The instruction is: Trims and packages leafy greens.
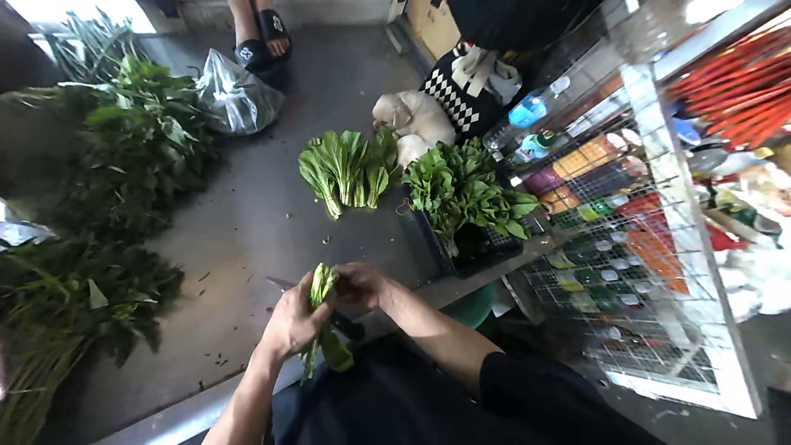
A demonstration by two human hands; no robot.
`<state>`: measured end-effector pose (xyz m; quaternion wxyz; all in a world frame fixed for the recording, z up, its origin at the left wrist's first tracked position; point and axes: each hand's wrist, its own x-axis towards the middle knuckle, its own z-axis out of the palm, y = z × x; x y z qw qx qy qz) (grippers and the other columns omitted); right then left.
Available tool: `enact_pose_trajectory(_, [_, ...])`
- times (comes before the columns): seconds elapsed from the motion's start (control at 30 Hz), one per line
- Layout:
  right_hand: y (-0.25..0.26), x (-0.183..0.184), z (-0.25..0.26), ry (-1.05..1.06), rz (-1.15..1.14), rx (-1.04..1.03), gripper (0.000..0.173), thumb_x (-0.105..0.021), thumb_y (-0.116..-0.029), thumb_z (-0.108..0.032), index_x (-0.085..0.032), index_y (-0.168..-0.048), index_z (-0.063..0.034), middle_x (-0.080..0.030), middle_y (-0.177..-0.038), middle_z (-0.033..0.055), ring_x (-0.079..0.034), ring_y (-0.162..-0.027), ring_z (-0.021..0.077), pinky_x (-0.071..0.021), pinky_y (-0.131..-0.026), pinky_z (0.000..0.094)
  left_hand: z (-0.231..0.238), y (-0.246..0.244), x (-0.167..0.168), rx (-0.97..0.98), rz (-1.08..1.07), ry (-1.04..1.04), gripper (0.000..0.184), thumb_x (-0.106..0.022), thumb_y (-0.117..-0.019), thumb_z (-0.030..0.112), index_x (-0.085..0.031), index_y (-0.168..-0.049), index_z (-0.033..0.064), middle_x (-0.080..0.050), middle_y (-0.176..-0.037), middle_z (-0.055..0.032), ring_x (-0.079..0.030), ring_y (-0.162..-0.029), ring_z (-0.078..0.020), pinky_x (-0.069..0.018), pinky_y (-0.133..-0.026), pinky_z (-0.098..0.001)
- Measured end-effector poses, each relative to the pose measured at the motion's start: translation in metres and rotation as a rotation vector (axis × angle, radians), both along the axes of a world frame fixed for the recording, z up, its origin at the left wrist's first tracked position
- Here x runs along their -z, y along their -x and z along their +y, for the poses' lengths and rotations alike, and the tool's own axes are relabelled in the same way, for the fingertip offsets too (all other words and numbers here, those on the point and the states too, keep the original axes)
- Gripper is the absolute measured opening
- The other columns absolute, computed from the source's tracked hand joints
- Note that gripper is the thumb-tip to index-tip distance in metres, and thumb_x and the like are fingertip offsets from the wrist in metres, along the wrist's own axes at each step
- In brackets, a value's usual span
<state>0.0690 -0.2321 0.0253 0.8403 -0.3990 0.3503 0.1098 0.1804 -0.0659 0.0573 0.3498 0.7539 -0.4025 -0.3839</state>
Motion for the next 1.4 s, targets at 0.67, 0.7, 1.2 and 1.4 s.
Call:
enact_pose_trajectory(0.67, [0.004,-0.043,0.05,1.207,-0.385,-0.596,0.036,-0.059,-0.1022,-0.026,-0.069,-0.131,-0.0069,-0.069,-0.127,0.0132,-0.068,-0.114,0.0192,-0.054,-0.103,0.0352,0.018,-0.018,0.018,-0.123,0.012,-0.355,0.068,-0.072,-0.0944,0.034,-0.04,-0.149,0.0082,-0.068,-0.117,-0.0227,-0.067,-0.111,-0.0402,-0.0518,-0.096,-0.0622])
enact_pose_trajectory(0.7, [0.006,-0.039,0.054,1.205,-0.422,-0.572,0.035,-0.06,-0.1018,-0.025,-0.071,-0.129,-0.0066,-0.069,-0.129,0.0124,-0.066,-0.12,0.0185,-0.052,-0.106,0.0351,0.025,-0.02,0.02,-0.123,-0.014,-0.33,0.071,-0.076,-0.0911,0.034,-0.041,-0.148,0.0105,-0.069,-0.115,-0.0212,-0.068,-0.108,-0.0399,-0.053,-0.093,-0.0632])
enact_pose_trajectory(1.2, [0.043,-0.051,-0.002,1.027,-0.262,-0.571,0.072,-0.07,-0.0971,-0.042,-0.044,-0.156,-0.0107,-0.06,-0.144,0.0148,-0.059,-0.131,0.023,-0.0437,-0.115,0.0409,-0.031,0.026,-0.032,0.405,-0.48,-0.479,0.05,-0.071,-0.0937,0.035,-0.059,-0.132,0.0065,-0.066,-0.123,-0.0198,-0.063,-0.118,-0.0394,-0.0463,-0.102,-0.0602])
enact_pose_trajectory(1.4, [0.068,-0.02,-0.022,0.589,-0.157,-0.152,0.037,-0.06,-0.1047,-0.021,-0.061,-0.134,0.0008,-0.072,-0.098,0.0105,-0.071,-0.077,0.0135,-0.0621,-0.076,0.0314,-0.054,0.032,-0.013,0.143,-0.721,-0.039,0.068,-0.092,-0.0715,0.022,-0.064,-0.133,0.0117,-0.058,-0.138,-0.0239,-0.046,-0.136,-0.0503,-0.0305,-0.113,-0.0714])
